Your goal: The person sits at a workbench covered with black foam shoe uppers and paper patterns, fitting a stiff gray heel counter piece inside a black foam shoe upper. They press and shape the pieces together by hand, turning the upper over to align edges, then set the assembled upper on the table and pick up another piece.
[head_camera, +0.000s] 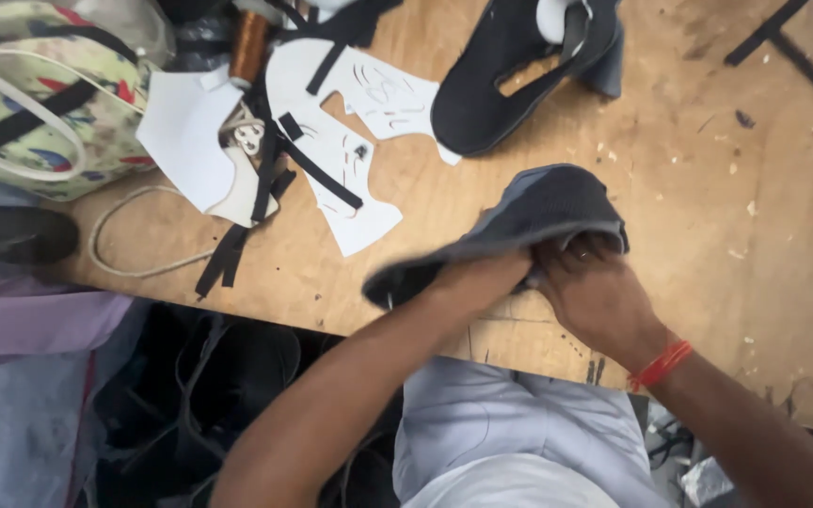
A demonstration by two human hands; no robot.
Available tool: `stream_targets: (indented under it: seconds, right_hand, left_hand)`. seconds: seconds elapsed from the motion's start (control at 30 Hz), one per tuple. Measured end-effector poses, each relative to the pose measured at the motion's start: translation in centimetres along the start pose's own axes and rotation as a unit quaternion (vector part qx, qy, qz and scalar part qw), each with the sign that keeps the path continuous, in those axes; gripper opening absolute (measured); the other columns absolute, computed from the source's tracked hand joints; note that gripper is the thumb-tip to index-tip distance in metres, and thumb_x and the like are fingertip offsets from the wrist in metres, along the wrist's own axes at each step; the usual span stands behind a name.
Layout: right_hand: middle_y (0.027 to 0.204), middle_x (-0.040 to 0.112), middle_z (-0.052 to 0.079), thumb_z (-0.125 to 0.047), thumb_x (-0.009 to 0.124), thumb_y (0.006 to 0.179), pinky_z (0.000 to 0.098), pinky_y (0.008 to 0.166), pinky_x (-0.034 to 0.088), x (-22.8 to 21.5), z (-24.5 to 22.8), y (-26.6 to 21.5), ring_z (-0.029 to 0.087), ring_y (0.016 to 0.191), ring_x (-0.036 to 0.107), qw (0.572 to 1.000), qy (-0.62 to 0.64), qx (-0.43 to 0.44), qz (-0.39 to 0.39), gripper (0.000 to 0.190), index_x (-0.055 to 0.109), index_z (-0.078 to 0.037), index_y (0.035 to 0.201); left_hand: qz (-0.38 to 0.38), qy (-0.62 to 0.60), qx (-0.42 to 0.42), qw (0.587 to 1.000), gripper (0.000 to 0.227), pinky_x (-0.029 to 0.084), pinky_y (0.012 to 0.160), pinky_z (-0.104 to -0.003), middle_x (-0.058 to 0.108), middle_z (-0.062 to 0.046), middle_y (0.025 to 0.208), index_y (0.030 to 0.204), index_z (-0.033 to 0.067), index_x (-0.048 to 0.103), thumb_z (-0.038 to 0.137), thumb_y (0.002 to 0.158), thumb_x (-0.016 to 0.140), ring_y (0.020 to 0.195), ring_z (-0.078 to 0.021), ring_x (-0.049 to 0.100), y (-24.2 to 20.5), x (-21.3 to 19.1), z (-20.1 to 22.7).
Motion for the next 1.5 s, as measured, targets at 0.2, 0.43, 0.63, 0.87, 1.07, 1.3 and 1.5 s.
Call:
stream_targets:
  seconds: [0.2,0.43,0.63,0.87,1.07,1.3,1.5]
  right_hand:
    - [0.12,0.069,0.013,-0.046,0.057,0.09,0.056,0.107,0.036,-0.5,-1.0,-0.8,0.035,0.123,0.054,0.996,0.07,-0.049,0.015,0.043,0.072,-0.013,0.113]
    - [0.131,0.061,0.02,-0.048,0.056,0.089,0.0532,0.111,0.034,-0.6,-3.4,-0.3,0.039,0.13,0.05,0.991,0.096,-0.086,0.029,0.063,0.06,0.002,0.127]
    - [0.128,0.064,0.02,-0.039,0.056,0.093,0.0513,0.099,0.049,-0.5,-1.9,0.4,0.038,0.119,0.059,0.996,0.089,-0.007,0.03,0.049,0.066,-0.003,0.125]
    - [0.114,0.072,0.015,-0.026,0.061,0.085,0.0556,0.085,0.053,3.3,-3.6,2.1,0.037,0.104,0.066,0.997,0.061,0.026,0.047,0.035,0.074,-0.012,0.114]
    - [0.121,0.072,0.012,-0.02,0.063,0.083,0.0671,0.101,0.037,3.1,-4.1,1.0,0.037,0.119,0.063,0.975,0.117,-0.11,0.155,0.034,0.072,-0.01,0.114]
    - [0.125,0.066,0.016,-0.017,0.071,0.085,0.049,0.097,0.047,-12.3,-6.0,2.3,0.037,0.118,0.061,0.943,0.121,-0.018,0.308,0.041,0.067,-0.01,0.125]
    - [0.114,0.07,0.01,-0.018,0.068,0.089,0.0419,0.087,0.053,-12.8,-4.2,5.7,0.031,0.108,0.066,0.982,0.107,-0.038,0.152,0.03,0.072,-0.014,0.119]
  left_hand:
    - [0.094,0.147,0.19,0.966,0.061,0.026,0.123,-0.058,0.045,-0.024,0.153,0.143,0.0059,0.056,0.029,0.087,0.066,0.147,-0.0466,0.036,-5.5,1.1,-2.6]
    - [0.022,0.248,0.132,0.959,0.062,0.021,0.123,-0.063,0.047,-0.025,0.152,0.141,0.0042,0.058,0.03,0.084,0.062,0.147,-0.0472,0.036,-6.5,-0.7,-0.8]
    - [0.061,0.379,0.149,0.911,0.068,0.017,0.125,-0.065,0.051,-0.027,0.149,0.144,-0.0063,0.055,0.035,0.091,0.058,0.145,-0.0453,0.042,-6.4,1.0,-1.8]
    - [-0.101,0.178,-0.011,0.979,0.057,0.038,0.117,-0.056,0.061,-0.031,0.139,0.139,-0.0008,0.061,0.037,0.1,0.046,0.129,-0.049,0.057,-8.7,1.9,2.3]
    - [-0.038,0.304,0.093,0.947,0.062,0.029,0.113,-0.066,0.058,-0.037,0.131,0.137,-0.0052,0.057,0.04,0.095,0.055,0.125,-0.0537,0.051,-9.4,4.6,1.4]
    - [0.103,0.299,0.142,0.938,0.053,0.028,0.124,-0.062,0.055,-0.029,0.145,0.135,-0.0034,0.056,0.03,0.094,0.052,0.142,-0.0449,0.047,-9.0,5.4,3.2]
    - [0.158,0.119,0.128,0.972,0.052,0.036,0.125,-0.053,0.05,-0.033,0.144,0.142,-0.008,0.051,0.017,0.097,0.056,0.141,-0.0494,0.044,-7.6,3.8,4.3]
Point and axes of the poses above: each hand's wrist, its own y-axis towards the middle knuckle, its own x-axis out of the palm, z = x × y, the point moved 2 cm from there along y, towards the middle knuckle
